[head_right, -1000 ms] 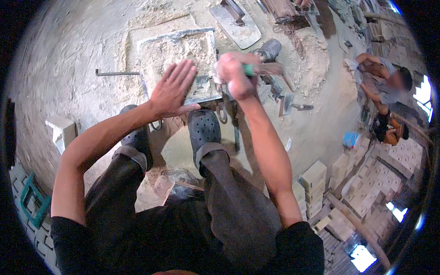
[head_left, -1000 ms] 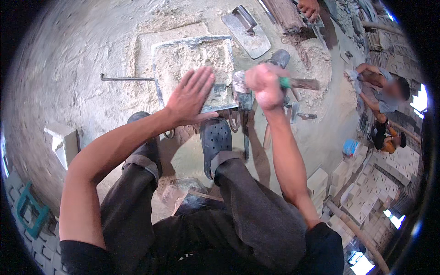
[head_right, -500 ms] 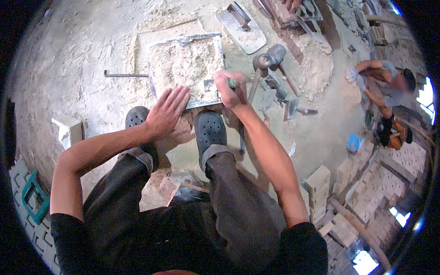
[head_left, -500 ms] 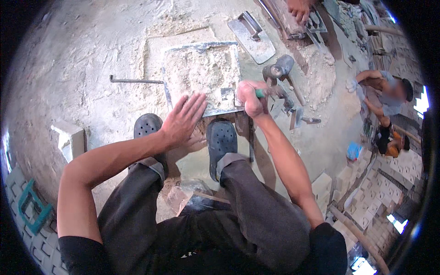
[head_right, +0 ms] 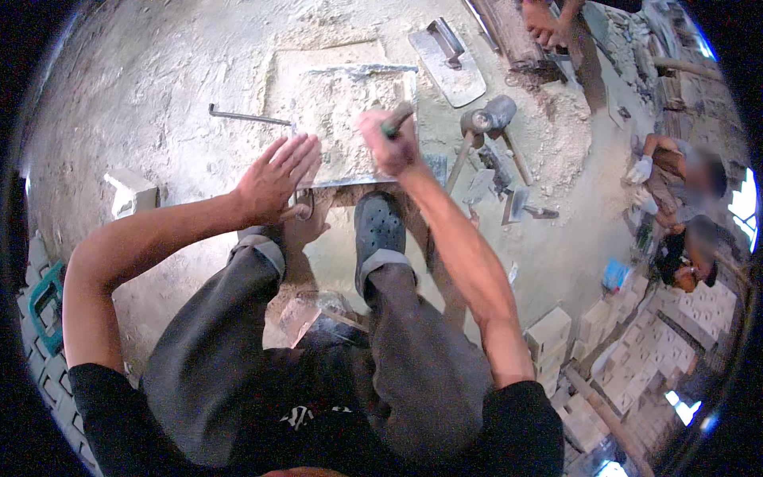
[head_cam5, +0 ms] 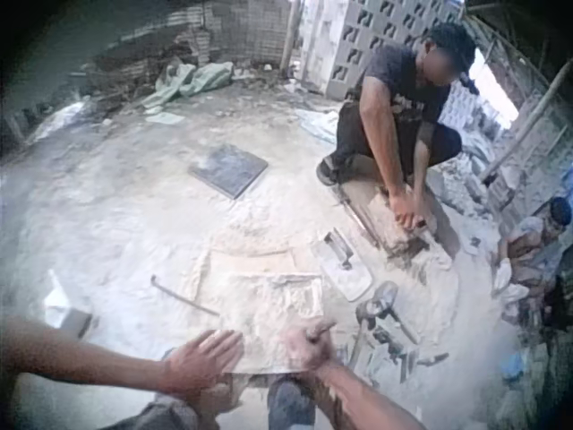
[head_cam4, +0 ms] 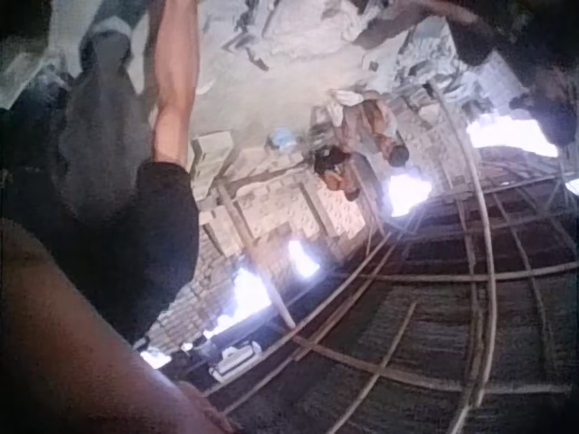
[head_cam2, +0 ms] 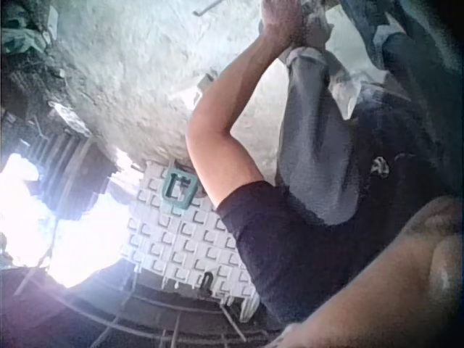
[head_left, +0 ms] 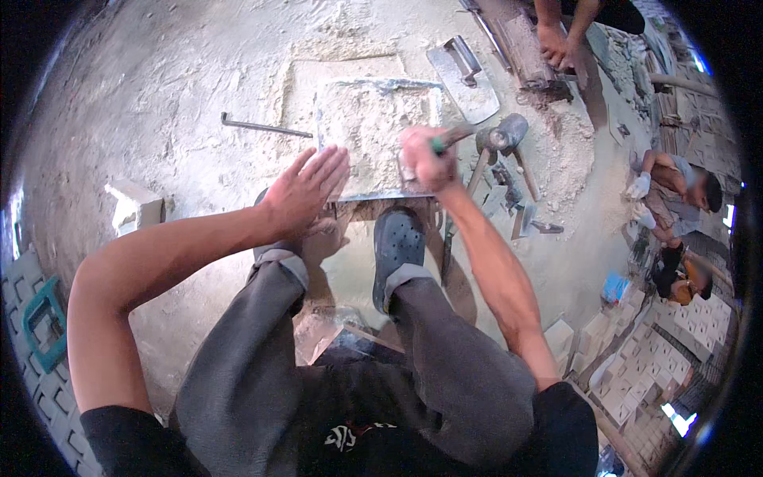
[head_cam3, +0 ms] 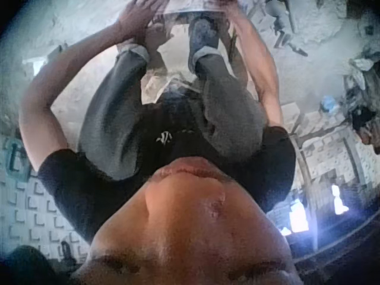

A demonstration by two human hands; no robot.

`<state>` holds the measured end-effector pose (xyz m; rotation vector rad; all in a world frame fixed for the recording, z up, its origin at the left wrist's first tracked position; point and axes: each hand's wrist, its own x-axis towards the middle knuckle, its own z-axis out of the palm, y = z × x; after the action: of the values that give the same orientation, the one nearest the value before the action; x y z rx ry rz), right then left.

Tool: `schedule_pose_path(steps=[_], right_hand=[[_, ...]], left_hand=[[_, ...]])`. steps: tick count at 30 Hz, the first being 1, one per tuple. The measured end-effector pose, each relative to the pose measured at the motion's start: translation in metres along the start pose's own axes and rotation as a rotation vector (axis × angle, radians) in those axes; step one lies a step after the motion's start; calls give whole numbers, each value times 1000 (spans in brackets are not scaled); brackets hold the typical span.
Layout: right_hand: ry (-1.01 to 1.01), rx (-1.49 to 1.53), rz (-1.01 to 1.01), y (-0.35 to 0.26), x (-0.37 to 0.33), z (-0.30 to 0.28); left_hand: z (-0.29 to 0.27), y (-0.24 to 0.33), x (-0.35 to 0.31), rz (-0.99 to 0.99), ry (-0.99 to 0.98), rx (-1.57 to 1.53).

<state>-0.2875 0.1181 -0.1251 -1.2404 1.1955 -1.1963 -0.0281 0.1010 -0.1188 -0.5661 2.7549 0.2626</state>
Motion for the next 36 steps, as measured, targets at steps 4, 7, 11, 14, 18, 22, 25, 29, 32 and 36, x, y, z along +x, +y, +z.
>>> schedule_pose_path(steps=[4,7,11,14,18,22,25,29,32,36], right_hand=[[-77,181,-118,-48,10,-9],[31,137,-20,9,-1,4],[15,-6,80,20,4,14],[-79,96,101,1,22,12],[-62,265,-51,-56,44,37],[-38,195,-149,-30,52,61],[-55,-40,-42,11,54,62],[-10,92,-2,6,64,58],[102,261,-37,-7,68,51],[128,348,15,-28,67,45]], left_hand=[[2,-2,-6,-201,34,-51],[11,8,5,-279,74,-110],[21,49,11,-329,63,-189],[35,62,13,-377,202,-330],[35,53,16,-523,311,-377],[37,31,22,-571,341,-366],[36,25,25,-573,341,-366],[38,24,36,-563,416,-312],[38,20,43,-501,432,-269],[30,16,54,-475,349,-292]])
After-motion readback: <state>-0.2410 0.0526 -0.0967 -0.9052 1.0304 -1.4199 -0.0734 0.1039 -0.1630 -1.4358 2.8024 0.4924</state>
